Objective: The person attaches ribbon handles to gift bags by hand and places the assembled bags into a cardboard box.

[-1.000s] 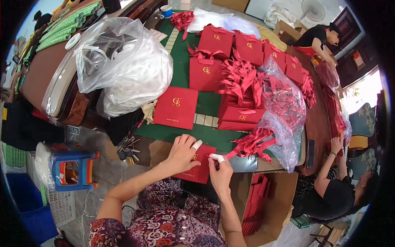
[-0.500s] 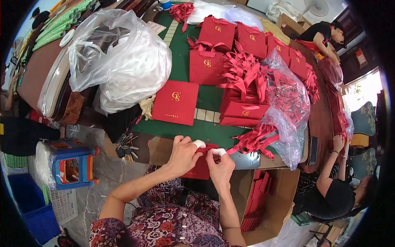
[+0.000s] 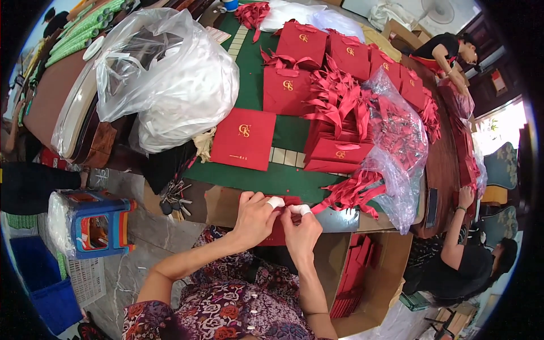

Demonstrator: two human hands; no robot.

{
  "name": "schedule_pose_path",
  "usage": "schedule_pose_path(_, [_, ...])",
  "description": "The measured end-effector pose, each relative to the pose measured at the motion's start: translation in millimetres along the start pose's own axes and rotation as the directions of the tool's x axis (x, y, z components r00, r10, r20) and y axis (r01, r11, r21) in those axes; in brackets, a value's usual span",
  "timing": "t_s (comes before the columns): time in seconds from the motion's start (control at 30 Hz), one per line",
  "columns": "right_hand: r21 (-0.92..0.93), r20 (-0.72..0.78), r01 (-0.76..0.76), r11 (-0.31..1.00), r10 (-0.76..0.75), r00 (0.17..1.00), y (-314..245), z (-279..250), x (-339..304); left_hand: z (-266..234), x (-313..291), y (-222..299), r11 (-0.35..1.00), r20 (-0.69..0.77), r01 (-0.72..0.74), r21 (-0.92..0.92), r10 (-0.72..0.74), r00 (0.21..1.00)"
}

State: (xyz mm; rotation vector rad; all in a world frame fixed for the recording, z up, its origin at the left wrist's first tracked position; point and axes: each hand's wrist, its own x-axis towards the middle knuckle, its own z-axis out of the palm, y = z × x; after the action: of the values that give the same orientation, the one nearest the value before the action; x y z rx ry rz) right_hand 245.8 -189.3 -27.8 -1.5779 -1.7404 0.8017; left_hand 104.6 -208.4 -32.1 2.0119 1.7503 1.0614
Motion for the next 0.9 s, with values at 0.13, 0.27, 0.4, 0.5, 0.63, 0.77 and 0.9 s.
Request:
schedule_pose_path(0.13, [0.151,0.039,-0.138,0.979,0.133,0.99,-0.1,1.4,-2.2,-1.6,-0.9,-8.3,0.987,0.091,0.117,-0.113,-0.107,0.99])
schedule_pose_path(0.27, [-0.086,-0.101,0.116,0.99,-0.124,0.987,9.8,11.5,-8.3,-1.5,-1.6,-8.5,0.953,0.11,0.2,-0.228,-0.179,0.978])
schedule_pose_path(0.4, [-0.132,-0.044,0.109,0.985,-0.116,0.992,8.0,8.1,-8.6,-3.4,-1.9,-2.9,0.971,0.124,0.167,-0.169,-0.147,0.981])
schedule_pose_path(0.5, [-0.06,0.027,0.046,0.997,-0.044,0.999,2.6,3.1,-5.1,-0.2,-10.4,-1.1,0.998,0.098,0.051,-0.043,-0.047,0.994])
schedule_pose_path(0.63, [0.042,0.042,0.021,0.999,-0.023,0.999,-1.3,0.2,-0.7,-6.3,-2.3,-10.9,0.977,0.134,0.169,-0.133,-0.151,0.979])
schedule_pose_path(0.77, [0.101,0.067,0.0,0.995,-0.007,0.998,2.6,-3.5,-2.4,-8.5,-2.8,-16.5,0.946,0.173,0.25,-0.206,-0.216,0.961])
schedule_pose_path(0.9, [-0.109,0.04,0.162,0.981,-0.158,0.987,8.4,-0.4,-2.0,-11.2,0.4,-9.4,0.974,0.194,0.208,-0.091,-0.188,0.963])
